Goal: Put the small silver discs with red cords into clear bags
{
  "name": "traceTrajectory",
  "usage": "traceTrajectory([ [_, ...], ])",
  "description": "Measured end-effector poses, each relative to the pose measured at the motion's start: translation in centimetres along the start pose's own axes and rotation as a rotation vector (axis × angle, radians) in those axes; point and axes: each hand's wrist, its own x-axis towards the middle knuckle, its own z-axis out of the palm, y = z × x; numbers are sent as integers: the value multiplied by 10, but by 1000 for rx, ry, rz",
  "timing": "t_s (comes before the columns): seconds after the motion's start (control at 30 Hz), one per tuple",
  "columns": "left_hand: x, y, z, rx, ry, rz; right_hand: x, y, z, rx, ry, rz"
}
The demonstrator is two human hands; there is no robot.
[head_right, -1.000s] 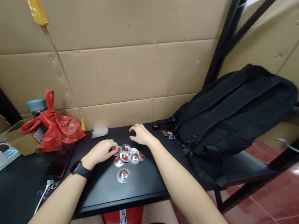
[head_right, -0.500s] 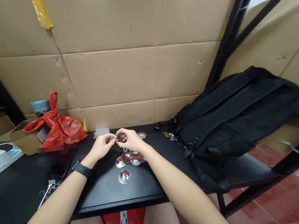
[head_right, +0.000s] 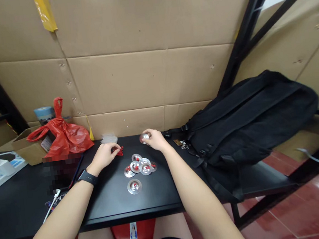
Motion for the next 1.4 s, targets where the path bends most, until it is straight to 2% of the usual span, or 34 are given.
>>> traceTrajectory([
  [0.07,0,-5,1,33,-40,-13,3,14,-14,-200,47,17],
  [0.17,-1,-11,4,72,-52,-22,3,29,-24,-316,17,47],
  [0.33,0,-15,7,110,-73,-16,1,40,-19,-341,-74,25],
  [0.5,1,-16,8,106,-54,10,1,42,-13,-388,-92,4],
  [0.6,1,-16,9,94,-46,10,1,34,-11,-412,-65,-12],
  [0.67,1,-15,9,93,-37,9,-1,22,-10,-386,-105,-65],
  [0.83,0,-3,9,49,-15,16,-11,-15,0,-245,-471,-211],
  [0.9,-1,6,8,7,-7,49,-15,-25,6,-261,-515,-231],
  [1.07,-3,28,8,-142,22,83,-17,-35,20,-248,-364,-188],
  [1.23,-4,36,9,-245,-10,78,-18,-44,25,-133,-239,-119],
  [1.4,-4,39,10,-294,7,90,-25,-59,35,180,-213,-47],
])
